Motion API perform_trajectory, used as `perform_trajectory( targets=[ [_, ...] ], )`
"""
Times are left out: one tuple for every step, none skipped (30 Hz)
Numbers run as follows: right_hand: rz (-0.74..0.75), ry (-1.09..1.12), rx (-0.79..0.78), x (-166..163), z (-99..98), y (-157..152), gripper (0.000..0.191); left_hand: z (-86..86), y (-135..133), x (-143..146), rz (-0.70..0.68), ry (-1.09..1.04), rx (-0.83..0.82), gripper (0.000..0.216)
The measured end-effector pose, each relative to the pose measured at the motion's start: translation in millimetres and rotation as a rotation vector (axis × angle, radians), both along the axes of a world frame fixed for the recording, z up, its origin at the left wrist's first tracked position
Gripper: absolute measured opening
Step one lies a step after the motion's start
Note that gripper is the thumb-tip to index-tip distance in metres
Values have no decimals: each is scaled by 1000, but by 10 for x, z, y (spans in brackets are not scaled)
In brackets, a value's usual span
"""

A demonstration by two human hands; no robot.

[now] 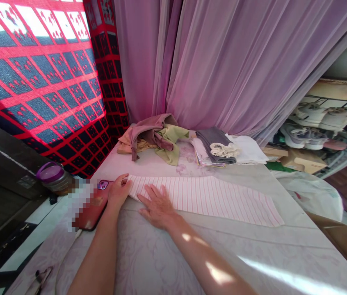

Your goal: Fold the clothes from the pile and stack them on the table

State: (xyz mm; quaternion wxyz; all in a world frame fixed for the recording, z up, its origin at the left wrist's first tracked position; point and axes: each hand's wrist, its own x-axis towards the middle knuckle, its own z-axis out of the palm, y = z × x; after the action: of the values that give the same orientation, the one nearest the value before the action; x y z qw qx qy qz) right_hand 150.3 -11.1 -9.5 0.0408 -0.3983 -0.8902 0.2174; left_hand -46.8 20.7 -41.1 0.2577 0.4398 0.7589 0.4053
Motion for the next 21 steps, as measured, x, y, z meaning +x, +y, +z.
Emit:
perform_trajectory(
  targets=[
    [0, 7, -3, -2, 3, -4, 54, -7, 8, -2, 7, 1, -1, 42],
    [5, 19, -1, -4, 4, -9, 54, -12, 15, -4, 11, 1, -4, 42],
    [12, 31, 5, -8, 2, -16, 54, -15, 20, -4, 18, 3, -5, 42],
    [17, 40, 11, -16, -2, -25, 54, -15, 22, -3, 24, 4, -3, 42],
    [20, 43, 17, -28, -9, -34, 54, -12, 21, 0, 27, 4, 2, 42],
    [21, 42, 20, -42, -16, -44, 53, -8, 19, 4, 26, 3, 7, 42],
    [21, 39, 20, -55, -21, -53, 53, -2, 15, 9, 22, 2, 9, 42],
    [21, 38, 20, -65, -22, -62, 52, 4, 11, 14, 21, 3, 8, 42],
    [20, 41, 19, -68, -16, -72, 52, 10, 8, 18, 20, 4, 3, 42],
    [20, 46, 17, -61, -4, -82, 52, 15, 6, 21, 19, 6, -6, 42],
    [14, 53, 17, -43, 12, -92, 52, 19, 6, 23, 19, 7, -17, 43],
    [0, 59, 22, -10, 32, -102, 53, 23, 8, 24, 19, 9, -27, 45],
    [-25, 64, 34, 37, 52, -112, 54, 25, 11, 24, 17, 9, -36, 46],
    [-62, 65, 53, 98, 68, -118, 55, 28, 15, 23, 13, 7, -44, 47],
    [-109, 61, 77, 171, 78, -122, 56, 29, 20, 21, 9, 3, -51, 47],
    [-165, 52, 101, 252, 80, -121, 56, 30, 24, 19, 7, -3, -56, 47],
    [-224, 37, 122, 337, 72, -116, 56, 29, 29, 16, 6, -10, -61, 48],
    [-279, 16, 136, 421, 54, -107, 56, 26, 34, 13, 8, -16, -64, 48],
    [-326, -8, 140, 500, 28, -95, 56, 20, 38, 11, 11, -24, -67, 49],
    [-360, -34, 136, 569, -2, -83, 56, 13, 43, 10, 14, -33, -70, 50],
    [-381, -57, 127, 625, -35, -71, 56, 4, 47, 12, 17, -47, -70, 51]
  ],
)
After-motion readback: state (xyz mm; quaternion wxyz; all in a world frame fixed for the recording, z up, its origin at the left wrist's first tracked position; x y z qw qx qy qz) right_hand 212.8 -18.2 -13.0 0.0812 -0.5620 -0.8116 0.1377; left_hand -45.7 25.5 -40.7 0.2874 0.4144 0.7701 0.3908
